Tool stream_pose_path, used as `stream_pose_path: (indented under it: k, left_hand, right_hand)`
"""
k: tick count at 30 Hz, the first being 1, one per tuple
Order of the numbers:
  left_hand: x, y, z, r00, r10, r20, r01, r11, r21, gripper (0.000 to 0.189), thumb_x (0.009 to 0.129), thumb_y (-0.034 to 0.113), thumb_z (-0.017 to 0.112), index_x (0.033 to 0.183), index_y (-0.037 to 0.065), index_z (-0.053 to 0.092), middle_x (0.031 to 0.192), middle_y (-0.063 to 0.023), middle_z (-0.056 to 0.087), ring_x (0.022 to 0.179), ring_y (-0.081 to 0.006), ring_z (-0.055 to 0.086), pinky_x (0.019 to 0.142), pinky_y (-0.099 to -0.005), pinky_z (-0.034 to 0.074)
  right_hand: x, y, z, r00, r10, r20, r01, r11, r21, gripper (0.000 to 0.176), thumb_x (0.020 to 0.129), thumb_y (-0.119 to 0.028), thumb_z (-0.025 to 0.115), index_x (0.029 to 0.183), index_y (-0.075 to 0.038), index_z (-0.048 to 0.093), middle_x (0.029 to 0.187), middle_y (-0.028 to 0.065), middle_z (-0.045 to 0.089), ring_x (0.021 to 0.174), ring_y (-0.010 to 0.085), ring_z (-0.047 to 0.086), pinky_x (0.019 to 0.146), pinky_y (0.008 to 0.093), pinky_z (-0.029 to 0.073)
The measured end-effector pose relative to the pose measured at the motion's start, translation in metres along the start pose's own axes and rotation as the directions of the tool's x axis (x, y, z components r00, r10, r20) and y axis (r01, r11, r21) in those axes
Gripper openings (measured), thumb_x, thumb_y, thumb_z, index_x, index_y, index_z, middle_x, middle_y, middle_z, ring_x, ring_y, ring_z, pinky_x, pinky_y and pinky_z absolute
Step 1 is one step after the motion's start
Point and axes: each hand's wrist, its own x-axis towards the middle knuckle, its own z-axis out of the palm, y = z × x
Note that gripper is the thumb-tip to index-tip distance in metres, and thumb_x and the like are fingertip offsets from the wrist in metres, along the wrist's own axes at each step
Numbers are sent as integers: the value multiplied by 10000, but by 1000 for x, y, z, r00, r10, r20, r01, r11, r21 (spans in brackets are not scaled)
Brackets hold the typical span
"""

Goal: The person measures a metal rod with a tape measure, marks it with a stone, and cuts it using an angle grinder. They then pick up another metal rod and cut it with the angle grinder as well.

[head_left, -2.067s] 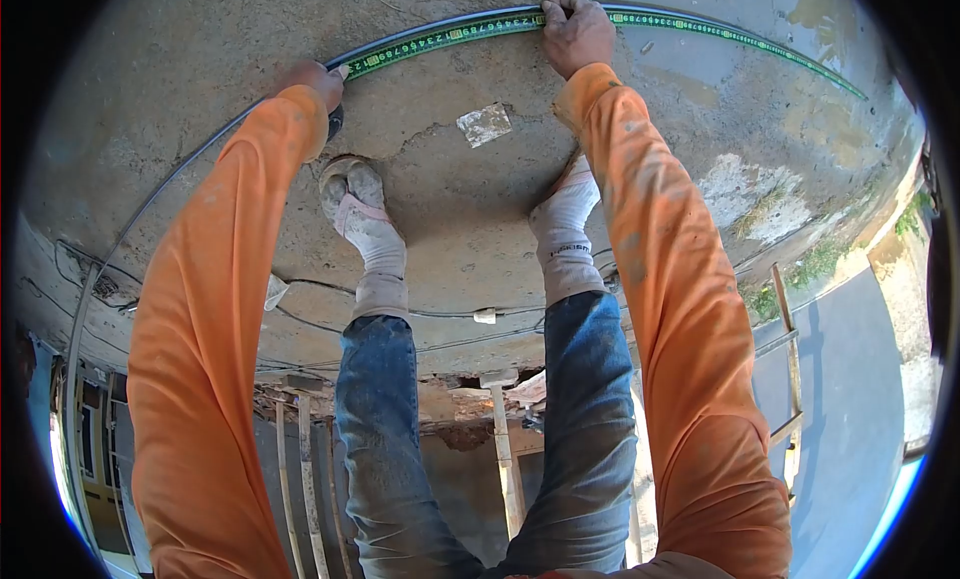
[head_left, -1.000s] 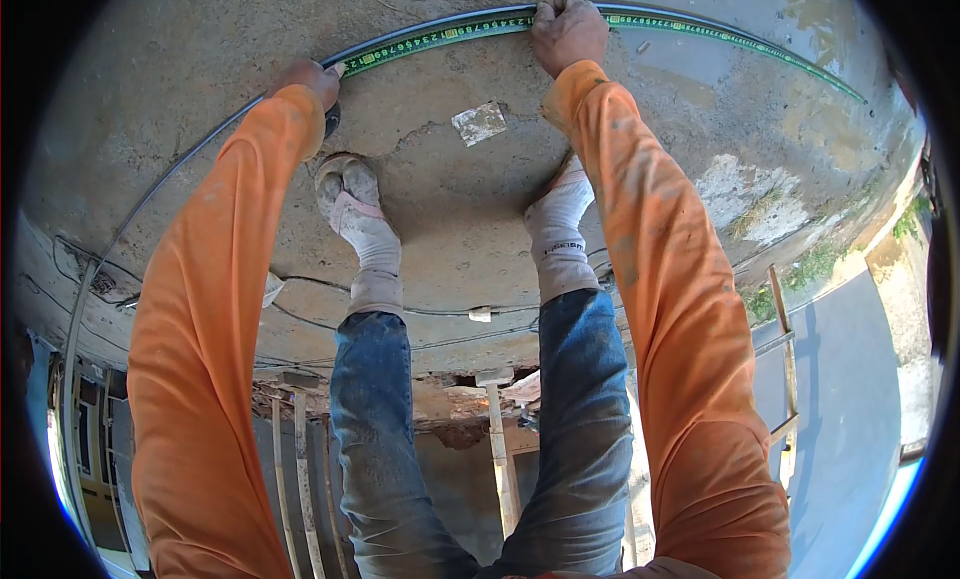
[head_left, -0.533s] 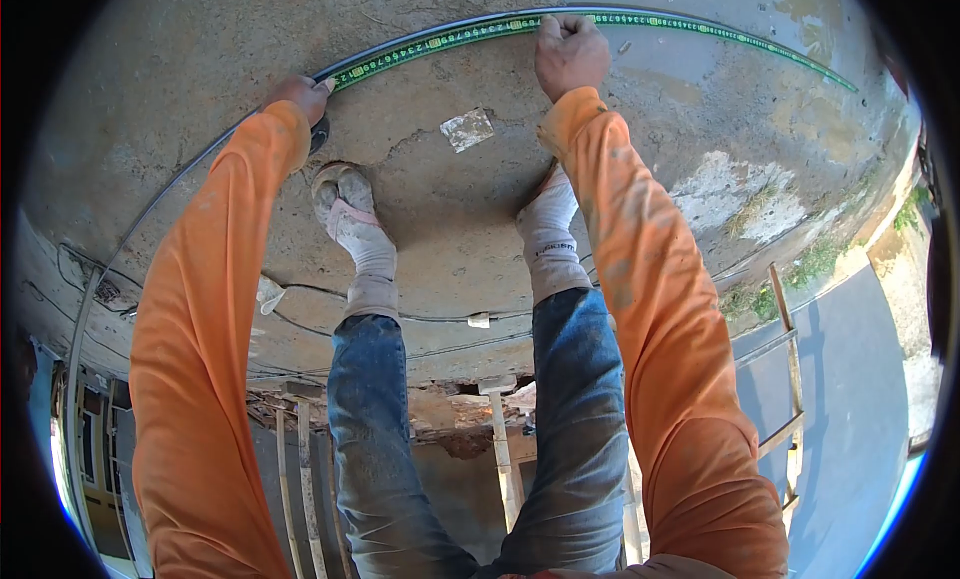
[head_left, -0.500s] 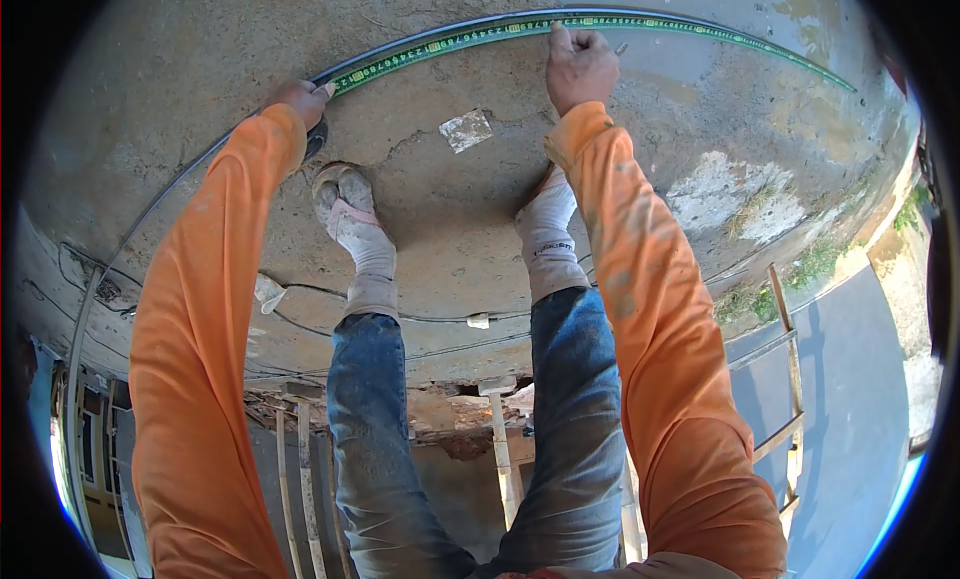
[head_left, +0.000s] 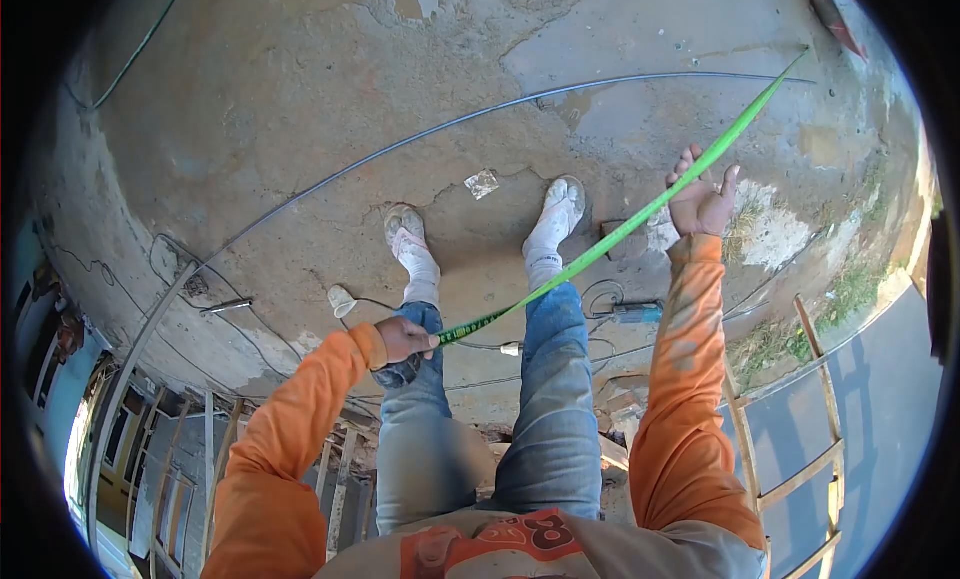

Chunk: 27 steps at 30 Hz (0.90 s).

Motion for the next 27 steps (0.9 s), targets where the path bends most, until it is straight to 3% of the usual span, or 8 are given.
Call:
stream_pose_path:
  k: [3,8,10,12,15,24,26,27]
  left_hand:
    - [-59,40,70,992,9,127,-7,1000,-19,353,878,420,572,935,81,648,775,-9,608,733,-88,507,697,-261,427]
    - [-178,70,171,969,147,198,-143,989,-33,557,814,426,641,1205,59,492,976,-74,590,849,-141,524,773,-289,428]
    - [-216,77,191,948,306,90,-314,944,105,673,781,425,666,1280,56,406,1032,-105,561,919,-186,530,810,-311,425]
    - [-252,81,205,973,228,-45,-221,967,126,653,779,377,663,1287,59,402,999,-142,569,934,-239,552,828,-333,425]
    - [-289,71,212,926,298,-230,-227,930,291,618,776,289,631,1300,78,381,996,-206,571,951,-319,566,825,-378,439]
    - [-339,-32,189,876,465,-126,-316,751,580,604,784,290,631,1292,109,357,1060,-207,584,977,-327,585,825,-394,452]
    - [-369,-43,184,936,289,-200,-108,777,620,577,790,272,622,1282,100,375,1075,-216,583,996,-337,580,848,-390,447]
    - [-378,-59,184,923,329,-197,-139,766,628,543,792,258,615,1263,87,406,1086,-215,585,1008,-335,577,866,-390,443]
  right_hand:
    - [-37,-107,4,983,-48,-177,-13,946,-325,257,941,-272,489,1076,-55,519,799,13,566,638,112,513,576,256,433]
    - [-91,-231,20,959,-118,-259,21,937,-348,174,938,-249,501,980,-81,519,710,-25,515,546,78,466,509,235,410]
    - [-116,-251,43,956,-144,-257,49,938,-342,170,931,-258,518,952,-89,517,661,-37,486,515,70,445,495,235,404]
    - [-149,-265,65,950,-199,-243,116,941,-318,164,905,-249,571,903,-97,510,590,-49,408,468,58,396,468,226,385]
    - [-204,-275,86,936,-244,-255,154,932,-327,185,875,-230,619,824,-115,483,545,-54,332,441,60,361,436,224,357]
    - [-392,-218,23,804,-354,-477,215,922,-323,92,860,-102,546,795,-84,483,556,-2,399,449,134,411,443,291,405]
    - [-431,-172,12,758,-318,-569,179,941,-287,86,863,-103,502,785,-67,491,579,26,447,449,160,415,448,313,416]
    - [-451,-146,9,758,-318,-569,151,935,-322,89,863,-94,472,785,-57,497,588,38,460,456,168,434,459,332,435]
